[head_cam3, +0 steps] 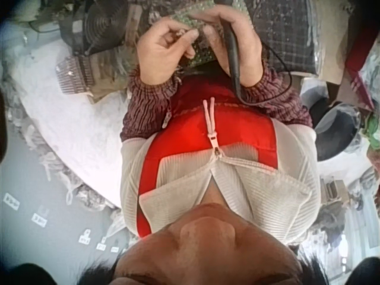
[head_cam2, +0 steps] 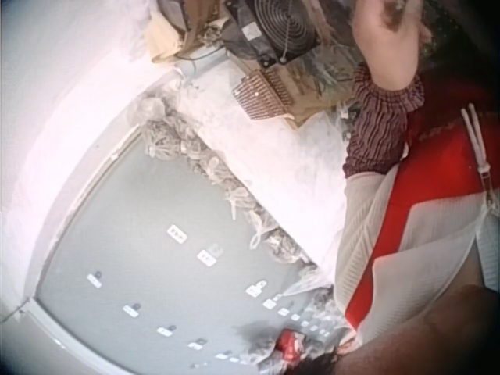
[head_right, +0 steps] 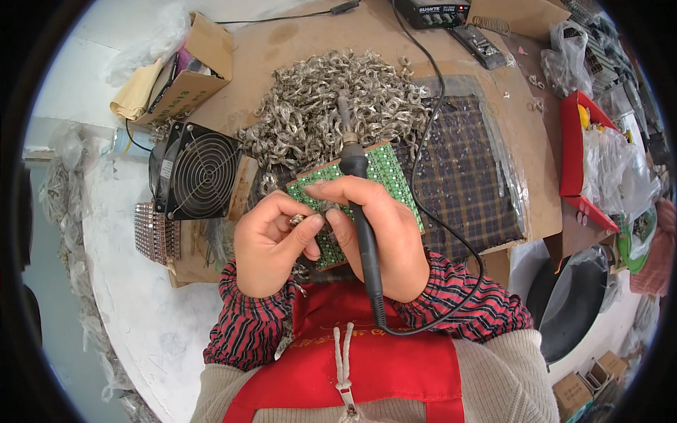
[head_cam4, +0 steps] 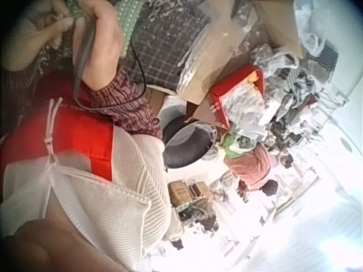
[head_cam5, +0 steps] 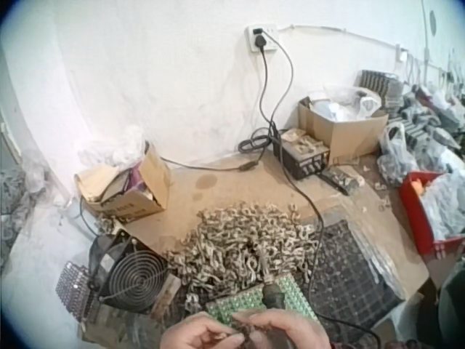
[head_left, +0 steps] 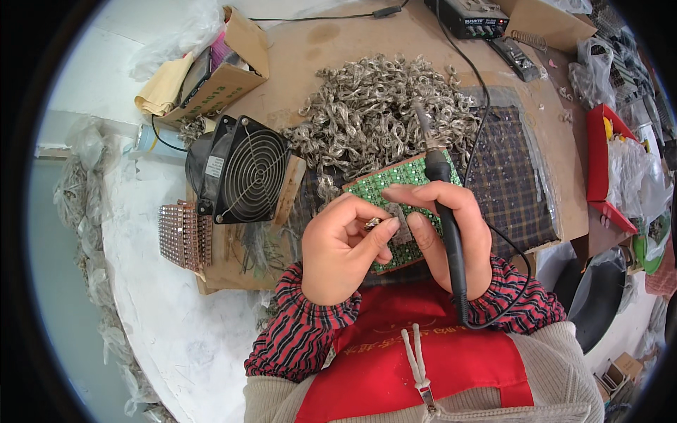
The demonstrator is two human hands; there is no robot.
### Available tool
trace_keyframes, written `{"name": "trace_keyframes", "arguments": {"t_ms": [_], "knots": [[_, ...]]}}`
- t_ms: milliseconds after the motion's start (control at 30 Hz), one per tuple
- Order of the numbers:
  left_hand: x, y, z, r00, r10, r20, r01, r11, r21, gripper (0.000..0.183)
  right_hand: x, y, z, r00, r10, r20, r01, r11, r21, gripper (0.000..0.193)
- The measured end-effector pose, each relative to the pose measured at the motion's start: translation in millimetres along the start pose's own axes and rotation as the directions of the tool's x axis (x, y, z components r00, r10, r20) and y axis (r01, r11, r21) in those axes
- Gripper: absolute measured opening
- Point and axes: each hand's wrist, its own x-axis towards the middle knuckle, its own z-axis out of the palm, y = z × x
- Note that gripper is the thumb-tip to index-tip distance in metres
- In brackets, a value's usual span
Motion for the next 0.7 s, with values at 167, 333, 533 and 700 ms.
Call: {"name": "trace_keyframes", "arguments": {"t_ms": [167,333,533,700], "knots": [[-2.6,1.5,1.1,1.0,0.014,-0.012,-0.012,0.987,0.161,0.007,-2.0,1.3,-1.0,1.0,-0.007,-0.001,0.007,0.992,-0.13,0.034],[-4.6,2.5,-8.9,0.99,-0.138,0.032,0.125,0.959,0.253,0.009,-10.0,0.4,-9.5,0.996,0.058,0.063,-0.046,0.982,-0.182,0.037],[6.1,-5.6,-10.7,0.988,0.109,0.113,-0.156,0.736,0.658,0.009,-16.7,0.6,-17.8,0.993,0.117,0.008,-0.114,0.982,-0.153,0.036],[-0.9,-1.8,-11.3,0.998,-0.016,0.053,-0.021,0.779,0.627,0.009,-22.7,1.1,-15.8,0.997,0.076,0.028,-0.073,0.994,-0.082,0.037]]}}
